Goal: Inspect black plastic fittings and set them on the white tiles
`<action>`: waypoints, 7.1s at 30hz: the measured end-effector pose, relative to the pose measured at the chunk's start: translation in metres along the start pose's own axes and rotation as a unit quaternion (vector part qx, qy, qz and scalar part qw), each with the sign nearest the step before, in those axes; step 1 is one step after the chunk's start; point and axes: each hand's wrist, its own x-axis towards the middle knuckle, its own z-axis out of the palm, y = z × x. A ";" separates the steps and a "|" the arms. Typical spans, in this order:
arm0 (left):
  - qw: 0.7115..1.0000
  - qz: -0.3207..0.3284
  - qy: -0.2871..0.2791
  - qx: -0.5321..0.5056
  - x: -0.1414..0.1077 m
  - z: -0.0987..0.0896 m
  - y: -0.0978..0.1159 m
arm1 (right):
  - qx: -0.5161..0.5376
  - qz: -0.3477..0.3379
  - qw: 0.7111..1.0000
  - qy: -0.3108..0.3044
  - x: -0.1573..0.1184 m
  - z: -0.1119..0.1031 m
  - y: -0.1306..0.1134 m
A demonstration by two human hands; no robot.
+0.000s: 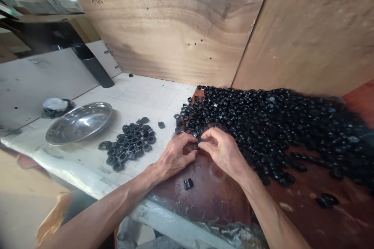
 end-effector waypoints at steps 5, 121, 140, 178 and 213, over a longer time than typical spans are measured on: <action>0.993 -0.056 0.000 -0.103 0.000 -0.002 0.003 | 0.012 -0.020 1.000 -0.009 -0.001 0.000 -0.006; 0.995 -0.034 -0.044 0.077 0.014 0.003 -0.012 | -0.158 -0.078 0.984 0.013 -0.002 0.011 0.006; 0.940 -0.115 0.010 -0.321 0.004 -0.007 0.011 | 0.303 0.092 0.948 -0.018 -0.003 0.007 -0.010; 0.948 -0.062 0.074 -0.304 0.004 -0.013 0.022 | 0.079 -0.045 0.992 0.089 -0.012 0.003 -0.021; 0.975 0.039 0.077 -0.205 0.006 -0.010 0.019 | -0.088 -0.191 0.968 0.139 -0.007 0.012 -0.006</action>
